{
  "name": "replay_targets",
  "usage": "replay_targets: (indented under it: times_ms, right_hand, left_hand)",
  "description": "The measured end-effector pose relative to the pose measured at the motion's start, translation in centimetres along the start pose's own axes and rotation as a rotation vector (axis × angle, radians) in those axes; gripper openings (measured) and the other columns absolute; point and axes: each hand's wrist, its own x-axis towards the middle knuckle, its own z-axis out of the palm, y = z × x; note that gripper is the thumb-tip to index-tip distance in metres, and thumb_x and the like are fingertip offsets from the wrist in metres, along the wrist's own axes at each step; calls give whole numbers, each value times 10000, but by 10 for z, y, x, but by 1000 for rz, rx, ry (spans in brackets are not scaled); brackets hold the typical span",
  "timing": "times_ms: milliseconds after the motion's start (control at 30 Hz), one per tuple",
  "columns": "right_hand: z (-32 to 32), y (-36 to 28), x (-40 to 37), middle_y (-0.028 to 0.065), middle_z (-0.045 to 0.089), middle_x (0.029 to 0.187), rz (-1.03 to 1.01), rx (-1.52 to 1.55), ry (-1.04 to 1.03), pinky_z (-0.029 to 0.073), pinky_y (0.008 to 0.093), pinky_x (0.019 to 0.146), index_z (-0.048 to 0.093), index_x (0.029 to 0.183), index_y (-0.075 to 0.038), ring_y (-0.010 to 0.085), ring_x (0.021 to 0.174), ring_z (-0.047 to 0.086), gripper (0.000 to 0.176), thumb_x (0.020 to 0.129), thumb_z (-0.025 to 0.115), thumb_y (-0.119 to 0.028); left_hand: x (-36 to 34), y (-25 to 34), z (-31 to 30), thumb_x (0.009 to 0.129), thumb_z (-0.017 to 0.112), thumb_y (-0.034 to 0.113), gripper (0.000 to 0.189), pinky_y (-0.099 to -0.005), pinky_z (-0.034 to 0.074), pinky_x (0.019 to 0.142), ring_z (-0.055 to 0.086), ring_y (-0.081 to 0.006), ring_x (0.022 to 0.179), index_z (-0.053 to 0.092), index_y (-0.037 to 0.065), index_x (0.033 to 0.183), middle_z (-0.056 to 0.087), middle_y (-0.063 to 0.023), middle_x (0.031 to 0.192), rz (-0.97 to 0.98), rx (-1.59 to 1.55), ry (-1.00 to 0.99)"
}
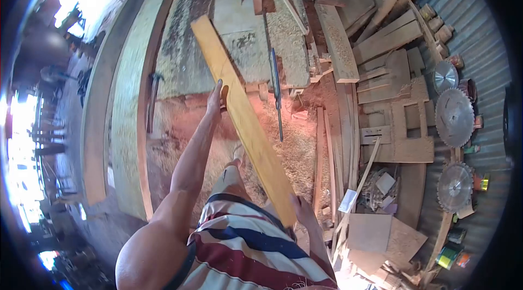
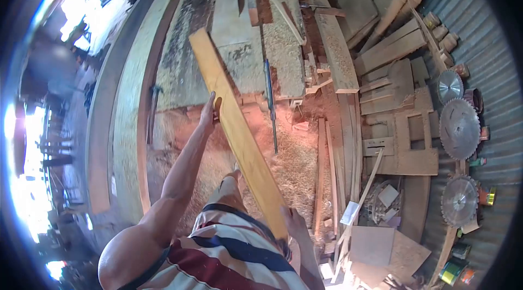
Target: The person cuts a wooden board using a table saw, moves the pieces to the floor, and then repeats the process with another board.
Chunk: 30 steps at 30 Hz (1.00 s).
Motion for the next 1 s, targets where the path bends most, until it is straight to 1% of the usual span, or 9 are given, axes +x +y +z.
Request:
replay_targets:
  times_ms: [33,200,300,400,433,533,600,700,1000]
  right_hand:
    - [-1,-15,-18,303,739,1178,74,7,41,526,493,976,695,1202,20,420,1193,708,649,1060,558,-598]
    - [59,-7,-60,267,765,1036,186,75,178,574,493,861,711,1172,11,445,1013,752,558,989,720,-516]
    - [120,53,-70,240,776,1023,106,196,282,577,480,856,728,1176,20,398,992,763,535,985,735,-479]
    - [149,71,-64,220,783,1026,80,237,321,577,460,850,733,1201,25,346,981,769,512,989,738,-440]
    - [148,63,-56,219,784,1033,152,292,303,574,454,848,732,1213,24,334,982,769,506,990,738,-430]
    - [141,36,-30,197,781,1010,168,396,321,562,422,825,739,1196,26,284,937,750,541,1002,714,-479]
    - [132,10,-15,181,775,973,147,509,318,557,406,806,742,1182,27,254,903,732,586,1006,698,-530]
    - [131,-8,12,53,655,844,154,398,349,486,363,730,726,1047,20,151,807,563,608,1032,653,-583]
    - [125,-31,56,37,641,839,123,419,320,483,356,716,705,1023,10,154,783,565,613,1026,656,-601]
  left_hand:
    - [18,7,13,913,681,741,884,-360,571,799,713,-251,1056,584,44,1448,727,-133,1209,-11,-68,-22]
    - [-23,-9,50,963,830,353,594,-432,582,881,717,-252,1032,612,14,1399,733,-121,1216,89,-308,-45]
    - [-34,-20,62,966,809,425,622,-439,571,909,715,-277,1089,629,5,1388,736,-141,1237,19,-135,-123]
    - [-21,-26,75,967,777,494,706,-491,569,919,731,-350,1067,590,1,1436,740,-183,1226,107,325,-115]
    - [-17,-24,78,966,736,553,798,-534,514,1027,659,-448,1210,522,-7,1493,674,-247,1343,187,488,-110]
    - [-12,-6,79,976,706,519,831,-587,409,1135,515,-523,1358,425,-12,1551,567,-307,1446,878,945,78]
    - [15,-19,91,983,689,492,832,-615,353,1162,441,-541,1404,385,-19,1565,520,-336,1464,838,823,61]
    - [43,-8,105,989,672,465,837,-646,324,1158,428,-559,1385,341,-31,1577,510,-367,1430,833,784,80]
    - [87,19,110,986,660,465,809,-632,373,1098,483,-554,1281,358,-33,1547,534,-360,1373,810,743,25]
